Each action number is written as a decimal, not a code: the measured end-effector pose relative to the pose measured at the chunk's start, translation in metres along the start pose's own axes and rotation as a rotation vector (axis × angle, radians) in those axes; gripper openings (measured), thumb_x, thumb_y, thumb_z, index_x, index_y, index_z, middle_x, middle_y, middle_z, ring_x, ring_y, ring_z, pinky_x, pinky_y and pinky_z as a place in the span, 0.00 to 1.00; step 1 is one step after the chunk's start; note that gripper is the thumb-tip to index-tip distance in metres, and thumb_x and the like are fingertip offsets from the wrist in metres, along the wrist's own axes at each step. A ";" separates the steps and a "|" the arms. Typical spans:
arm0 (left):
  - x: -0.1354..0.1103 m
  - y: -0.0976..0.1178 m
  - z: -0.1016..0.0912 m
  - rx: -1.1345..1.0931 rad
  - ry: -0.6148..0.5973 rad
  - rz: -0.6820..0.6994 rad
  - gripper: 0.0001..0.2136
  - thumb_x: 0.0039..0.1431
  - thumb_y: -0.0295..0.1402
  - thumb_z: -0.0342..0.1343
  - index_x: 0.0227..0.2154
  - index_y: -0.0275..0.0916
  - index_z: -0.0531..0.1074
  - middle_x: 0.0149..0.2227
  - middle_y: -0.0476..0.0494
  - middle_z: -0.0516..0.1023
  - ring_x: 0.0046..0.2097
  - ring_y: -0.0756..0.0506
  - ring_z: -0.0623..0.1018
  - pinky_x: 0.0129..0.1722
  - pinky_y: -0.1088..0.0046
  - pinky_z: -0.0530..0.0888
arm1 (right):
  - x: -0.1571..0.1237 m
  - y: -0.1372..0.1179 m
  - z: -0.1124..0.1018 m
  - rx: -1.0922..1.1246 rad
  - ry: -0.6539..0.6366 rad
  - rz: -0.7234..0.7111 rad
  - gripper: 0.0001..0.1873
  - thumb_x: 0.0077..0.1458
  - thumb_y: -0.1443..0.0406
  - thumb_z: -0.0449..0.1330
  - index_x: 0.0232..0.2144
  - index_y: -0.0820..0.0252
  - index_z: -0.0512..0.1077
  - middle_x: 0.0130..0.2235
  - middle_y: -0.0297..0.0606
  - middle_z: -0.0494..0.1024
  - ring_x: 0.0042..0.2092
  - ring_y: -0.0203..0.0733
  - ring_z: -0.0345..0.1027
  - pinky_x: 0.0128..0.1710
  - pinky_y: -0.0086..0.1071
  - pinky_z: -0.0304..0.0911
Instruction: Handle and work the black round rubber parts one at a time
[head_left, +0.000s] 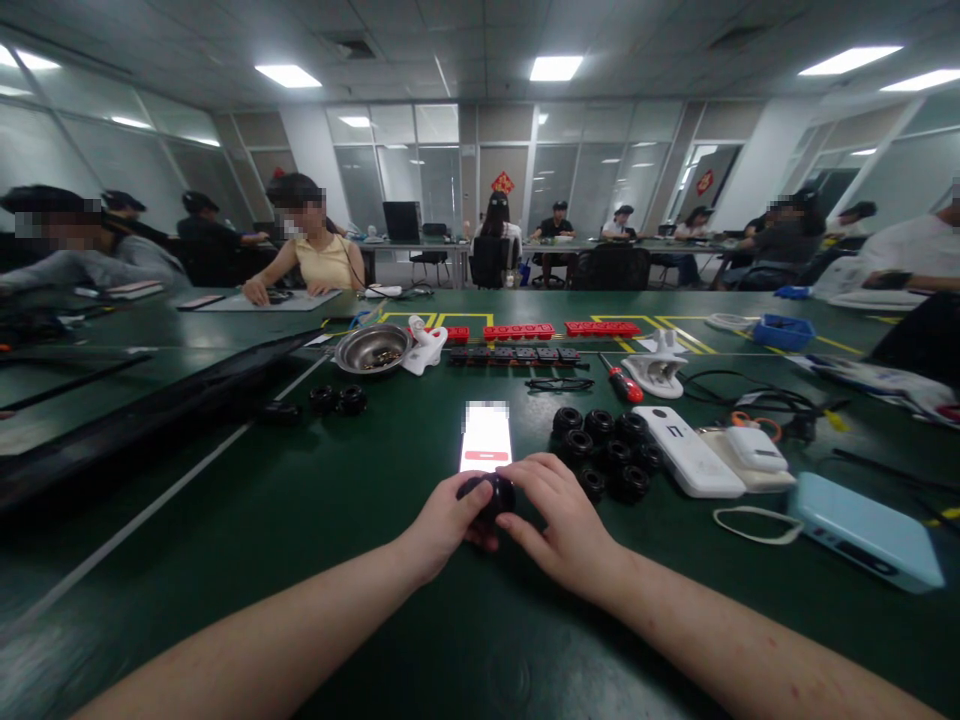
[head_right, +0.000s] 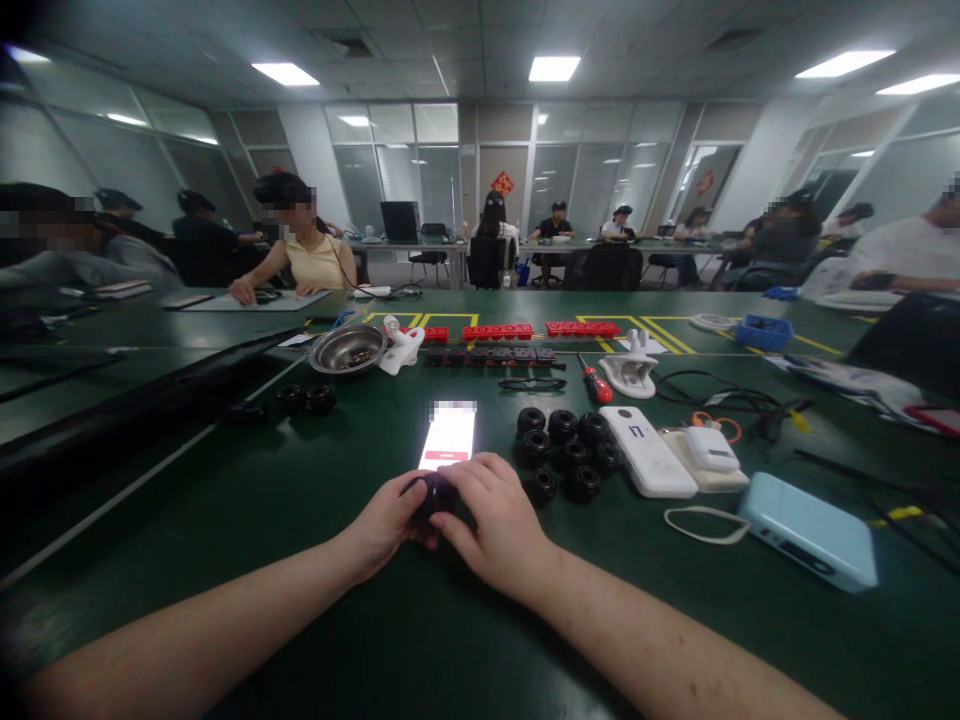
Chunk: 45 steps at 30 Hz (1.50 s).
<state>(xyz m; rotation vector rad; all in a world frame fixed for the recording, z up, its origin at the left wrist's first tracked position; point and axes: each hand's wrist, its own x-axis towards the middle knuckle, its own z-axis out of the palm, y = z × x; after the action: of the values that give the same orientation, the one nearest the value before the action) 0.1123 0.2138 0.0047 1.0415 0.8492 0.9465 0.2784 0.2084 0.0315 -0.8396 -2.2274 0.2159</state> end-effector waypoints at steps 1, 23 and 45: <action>0.000 0.000 0.000 -0.005 -0.004 -0.004 0.24 0.43 0.49 0.56 0.36 0.33 0.65 0.25 0.46 0.71 0.21 0.51 0.72 0.19 0.77 0.68 | 0.000 0.000 0.000 0.013 -0.010 -0.028 0.16 0.52 0.66 0.54 0.45 0.61 0.63 0.42 0.42 0.70 0.45 0.46 0.59 0.45 0.42 0.59; 0.001 0.001 0.001 0.014 0.020 -0.018 0.23 0.43 0.48 0.58 0.36 0.33 0.66 0.27 0.46 0.71 0.22 0.51 0.72 0.20 0.76 0.70 | -0.001 -0.002 -0.002 -0.016 0.005 0.004 0.25 0.50 0.64 0.56 0.51 0.59 0.57 0.47 0.42 0.68 0.48 0.48 0.58 0.48 0.45 0.56; 0.000 0.002 0.001 0.019 0.005 -0.005 0.24 0.43 0.48 0.57 0.37 0.33 0.65 0.27 0.45 0.71 0.22 0.51 0.72 0.20 0.76 0.69 | -0.001 -0.001 -0.001 0.014 -0.022 -0.010 0.17 0.51 0.67 0.55 0.46 0.62 0.62 0.43 0.42 0.70 0.45 0.46 0.59 0.45 0.42 0.58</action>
<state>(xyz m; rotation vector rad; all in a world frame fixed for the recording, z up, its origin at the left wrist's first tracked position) 0.1127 0.2136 0.0065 1.0537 0.8661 0.9391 0.2787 0.2069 0.0326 -0.8229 -2.2479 0.2368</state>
